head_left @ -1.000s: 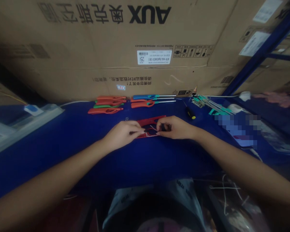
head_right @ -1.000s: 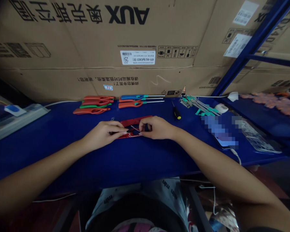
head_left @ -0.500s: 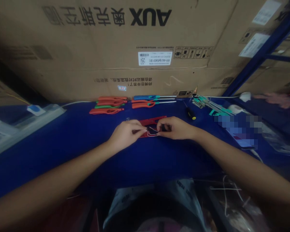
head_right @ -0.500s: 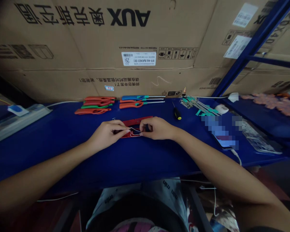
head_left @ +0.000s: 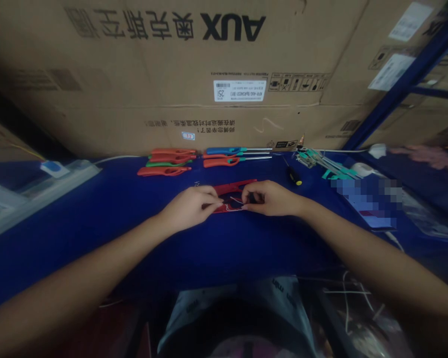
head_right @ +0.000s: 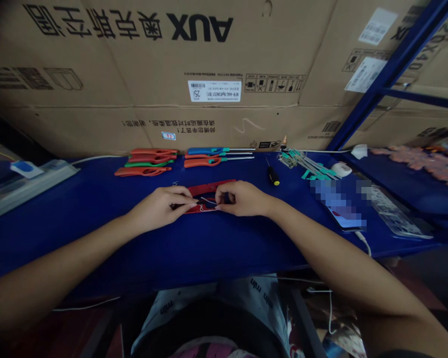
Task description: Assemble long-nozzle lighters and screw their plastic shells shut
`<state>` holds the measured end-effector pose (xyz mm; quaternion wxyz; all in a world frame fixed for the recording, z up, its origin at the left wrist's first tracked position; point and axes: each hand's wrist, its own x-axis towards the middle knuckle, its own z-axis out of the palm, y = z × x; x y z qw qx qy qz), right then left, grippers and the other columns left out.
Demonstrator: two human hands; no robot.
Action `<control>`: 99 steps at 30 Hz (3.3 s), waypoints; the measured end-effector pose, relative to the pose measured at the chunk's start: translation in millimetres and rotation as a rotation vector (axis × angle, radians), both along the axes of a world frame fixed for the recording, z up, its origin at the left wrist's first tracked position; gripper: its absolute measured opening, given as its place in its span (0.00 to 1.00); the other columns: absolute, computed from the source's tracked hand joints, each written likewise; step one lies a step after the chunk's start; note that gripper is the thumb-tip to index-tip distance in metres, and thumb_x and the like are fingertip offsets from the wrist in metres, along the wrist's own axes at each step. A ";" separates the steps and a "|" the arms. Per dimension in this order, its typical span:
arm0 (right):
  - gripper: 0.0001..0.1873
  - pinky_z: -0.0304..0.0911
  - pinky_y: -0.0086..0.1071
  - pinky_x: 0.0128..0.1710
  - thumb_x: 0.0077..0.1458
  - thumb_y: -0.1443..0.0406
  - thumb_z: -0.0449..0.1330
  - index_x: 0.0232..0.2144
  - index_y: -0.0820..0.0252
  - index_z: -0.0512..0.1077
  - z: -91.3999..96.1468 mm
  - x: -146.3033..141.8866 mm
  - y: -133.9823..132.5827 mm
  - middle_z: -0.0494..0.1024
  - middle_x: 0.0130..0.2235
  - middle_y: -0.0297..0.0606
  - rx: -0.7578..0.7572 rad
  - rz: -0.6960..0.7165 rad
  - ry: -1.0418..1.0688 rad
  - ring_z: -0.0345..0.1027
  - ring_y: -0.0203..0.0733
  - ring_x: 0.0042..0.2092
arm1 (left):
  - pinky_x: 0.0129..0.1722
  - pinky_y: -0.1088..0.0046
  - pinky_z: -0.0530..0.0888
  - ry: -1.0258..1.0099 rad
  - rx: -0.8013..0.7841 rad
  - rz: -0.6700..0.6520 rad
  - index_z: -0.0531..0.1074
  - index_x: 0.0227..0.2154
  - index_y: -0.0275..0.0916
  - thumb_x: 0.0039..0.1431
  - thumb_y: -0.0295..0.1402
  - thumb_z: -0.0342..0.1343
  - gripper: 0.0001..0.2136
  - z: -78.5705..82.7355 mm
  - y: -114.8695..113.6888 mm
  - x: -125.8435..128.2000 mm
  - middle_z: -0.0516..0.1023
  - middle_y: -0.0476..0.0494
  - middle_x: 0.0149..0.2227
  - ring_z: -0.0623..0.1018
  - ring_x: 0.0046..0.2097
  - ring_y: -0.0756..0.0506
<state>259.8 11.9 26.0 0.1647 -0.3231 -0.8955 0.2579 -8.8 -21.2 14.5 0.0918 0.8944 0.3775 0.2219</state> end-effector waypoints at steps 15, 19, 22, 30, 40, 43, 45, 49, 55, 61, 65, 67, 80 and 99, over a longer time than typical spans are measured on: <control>0.06 0.59 0.28 0.33 0.61 0.65 0.62 0.35 0.61 0.77 -11.2 -14.4 -6.2 0.77 0.34 0.36 0.200 0.000 0.089 0.66 0.33 0.31 | 0.36 0.73 0.72 0.129 -0.012 0.040 0.83 0.40 0.43 0.69 0.33 0.54 0.11 5.1 -12.0 7.9 0.79 0.46 0.41 0.80 0.36 0.48; 0.03 0.59 0.28 0.32 0.59 0.68 0.64 0.36 0.61 0.79 -13.8 -16.0 -6.1 0.77 0.34 0.35 0.142 0.013 0.089 0.64 0.31 0.29 | 0.41 0.72 0.75 -0.054 -0.060 0.053 0.83 0.41 0.41 0.64 0.30 0.60 0.07 -3.2 -9.3 10.0 0.81 0.46 0.38 0.81 0.38 0.47; 0.04 0.58 0.28 0.32 0.59 0.70 0.63 0.35 0.61 0.78 -13.8 -17.3 -6.3 0.77 0.34 0.34 0.151 0.010 0.091 0.64 0.31 0.28 | 0.40 0.72 0.75 -0.128 -0.057 0.055 0.82 0.43 0.41 0.62 0.30 0.62 0.08 -7.5 -7.6 10.8 0.82 0.46 0.37 0.81 0.38 0.47; 0.04 0.58 0.28 0.33 0.60 0.70 0.61 0.35 0.60 0.77 -12.4 -17.4 -6.9 0.78 0.34 0.34 0.215 0.008 0.006 0.66 0.33 0.30 | 0.35 0.70 0.74 0.184 0.092 0.007 0.83 0.37 0.42 0.70 0.33 0.50 0.15 6.7 -18.4 11.6 0.80 0.45 0.41 0.80 0.39 0.45; 0.12 0.53 0.31 0.31 0.66 0.68 0.53 0.36 0.60 0.77 -7.6 -17.3 -16.1 0.80 0.40 0.39 0.505 0.070 -0.205 0.71 0.38 0.36 | 0.50 0.60 0.74 0.314 0.094 -0.082 0.81 0.43 0.41 0.68 0.31 0.51 0.12 18.9 -21.6 9.9 0.77 0.42 0.40 0.76 0.44 0.42; 0.10 0.57 0.30 0.33 0.65 0.67 0.55 0.37 0.59 0.78 -0.8 -15.3 -18.9 0.81 0.41 0.39 0.445 0.040 -0.146 0.72 0.39 0.38 | 0.51 0.60 0.73 0.313 0.105 -0.053 0.80 0.45 0.42 0.69 0.32 0.51 0.12 17.2 -23.8 10.0 0.77 0.42 0.41 0.76 0.46 0.41; 0.08 0.60 0.30 0.36 0.64 0.67 0.57 0.39 0.60 0.78 5.0 -13.4 -20.8 0.80 0.41 0.39 0.359 0.035 -0.084 0.72 0.39 0.38 | 0.50 0.61 0.74 0.316 0.091 -0.027 0.79 0.47 0.42 0.69 0.33 0.51 0.12 16.6 -25.4 9.2 0.77 0.42 0.43 0.77 0.46 0.41; 0.06 0.60 0.29 0.34 0.59 0.66 0.63 0.40 0.60 0.76 11.1 -11.1 -22.7 0.78 0.39 0.38 0.171 0.092 -0.097 0.68 0.35 0.33 | 0.46 0.64 0.76 0.283 -0.001 -0.007 0.76 0.51 0.41 0.70 0.32 0.50 0.13 15.9 -26.4 7.5 0.77 0.41 0.47 0.78 0.45 0.42; 0.04 0.58 0.28 0.33 0.57 0.69 0.65 0.35 0.60 0.73 5.1 -11.8 -18.1 0.75 0.34 0.33 0.067 0.089 -0.014 0.63 0.32 0.30 | 0.58 0.60 0.71 0.162 -0.051 -0.060 0.72 0.54 0.42 0.67 0.29 0.53 0.14 14.8 -23.3 6.1 0.77 0.43 0.52 0.75 0.54 0.41; 0.07 0.54 0.27 0.28 0.54 0.66 0.67 0.32 0.60 0.71 3.2 -9.1 -12.6 0.70 0.27 0.27 -0.096 0.013 0.071 0.58 0.30 0.26 | 0.59 0.59 0.70 0.125 -0.062 -0.099 0.73 0.52 0.44 0.67 0.28 0.52 0.13 14.0 -21.2 5.9 0.77 0.44 0.50 0.75 0.52 0.42; 0.07 0.53 0.27 0.27 0.54 0.66 0.66 0.32 0.60 0.70 2.0 -9.9 -12.8 0.68 0.24 0.25 -0.149 -0.010 0.075 0.57 0.29 0.24 | 0.57 0.60 0.71 0.145 -0.053 -0.114 0.74 0.52 0.46 0.68 0.28 0.51 0.14 11.6 -19.8 4.8 0.76 0.44 0.50 0.75 0.52 0.42; 0.07 0.53 0.27 0.27 0.54 0.66 0.66 0.32 0.60 0.71 1.4 -11.2 -13.3 0.67 0.24 0.25 -0.149 -0.010 0.084 0.56 0.29 0.24 | 0.57 0.60 0.71 0.162 -0.038 -0.113 0.74 0.53 0.47 0.68 0.29 0.50 0.15 10.2 -19.4 4.0 0.75 0.44 0.51 0.74 0.52 0.42; 0.07 0.55 0.28 0.29 0.53 0.63 0.68 0.30 0.61 0.75 -3.1 -9.7 -8.0 0.71 0.27 0.29 -0.114 -0.027 0.103 0.59 0.30 0.27 | 0.55 0.61 0.72 0.204 0.010 -0.117 0.74 0.54 0.50 0.70 0.28 0.48 0.17 9.5 -19.9 4.0 0.74 0.45 0.53 0.73 0.53 0.42; 0.06 0.61 0.26 0.30 0.57 0.68 0.61 0.33 0.63 0.79 6.2 -2.5 -8.3 0.76 0.32 0.36 -0.025 0.098 0.044 0.64 0.31 0.28 | 0.56 0.59 0.72 0.192 -0.017 -0.129 0.74 0.55 0.49 0.70 0.29 0.47 0.17 7.1 -18.5 3.7 0.74 0.44 0.55 0.73 0.54 0.42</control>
